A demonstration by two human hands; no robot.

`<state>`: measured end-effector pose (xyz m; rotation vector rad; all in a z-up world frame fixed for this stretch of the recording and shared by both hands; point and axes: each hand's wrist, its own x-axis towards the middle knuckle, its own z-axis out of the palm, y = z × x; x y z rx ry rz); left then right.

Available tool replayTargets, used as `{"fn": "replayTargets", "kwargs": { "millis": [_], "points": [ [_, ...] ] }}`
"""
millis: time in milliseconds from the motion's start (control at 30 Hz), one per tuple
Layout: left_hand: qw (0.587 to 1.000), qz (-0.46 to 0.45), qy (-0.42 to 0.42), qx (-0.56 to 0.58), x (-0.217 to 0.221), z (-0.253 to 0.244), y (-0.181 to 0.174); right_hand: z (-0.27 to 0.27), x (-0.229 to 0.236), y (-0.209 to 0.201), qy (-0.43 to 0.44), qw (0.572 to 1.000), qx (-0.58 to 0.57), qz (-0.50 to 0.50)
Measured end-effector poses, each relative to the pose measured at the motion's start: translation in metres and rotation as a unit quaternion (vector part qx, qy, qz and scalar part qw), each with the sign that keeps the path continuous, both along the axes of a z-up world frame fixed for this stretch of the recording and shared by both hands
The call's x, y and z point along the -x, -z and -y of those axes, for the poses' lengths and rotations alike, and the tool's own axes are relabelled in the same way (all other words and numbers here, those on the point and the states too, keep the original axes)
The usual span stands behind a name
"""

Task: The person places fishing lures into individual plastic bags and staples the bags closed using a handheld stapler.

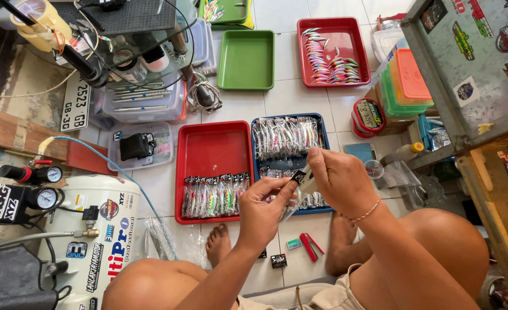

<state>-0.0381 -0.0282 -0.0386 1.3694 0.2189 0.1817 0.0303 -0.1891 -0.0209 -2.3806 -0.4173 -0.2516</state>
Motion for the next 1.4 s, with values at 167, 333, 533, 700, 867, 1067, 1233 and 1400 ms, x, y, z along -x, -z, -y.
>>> {"fn": "replayTargets", "kwargs": {
  "millis": [167, 333, 533, 700, 867, 1067, 1233, 1400],
  "points": [
    [1.000, -0.002, -0.001, 0.024, 0.001, 0.002, 0.002, 0.000, -0.004, 0.012, 0.024, 0.998, 0.037, 0.041],
    [0.999, -0.005, -0.007, 0.045, 0.000, 0.002, 0.001, -0.002, -0.008, -0.001, 0.034, 0.997, 0.031, 0.068],
    [0.990, -0.039, -0.068, 0.114, -0.003, -0.002, -0.008, 0.018, -0.020, -0.032, 0.098, 0.993, -0.069, -0.022],
    [0.974, -0.069, -0.110, 0.188, -0.006, -0.004, -0.013, 0.001, -0.007, -0.062, -0.033, 0.929, -0.062, -0.363],
    [0.977, -0.086, -0.087, 0.175, -0.008, -0.005, -0.002, 0.000, -0.019, 0.013, -0.069, 0.925, -0.149, -0.343],
    [0.978, -0.145, -0.001, 0.147, -0.011, -0.010, 0.001, 0.006, -0.037, 0.022, -0.046, 0.911, -0.197, -0.359],
    [0.973, -0.183, -0.007, 0.138, -0.027, -0.032, 0.027, 0.004, -0.049, -0.009, 0.087, 0.837, -0.352, -0.409],
    [0.965, -0.187, -0.137, 0.122, -0.058, -0.060, 0.078, 0.019, -0.086, 0.010, 0.143, 0.686, -0.552, -0.452]
  ]
}}
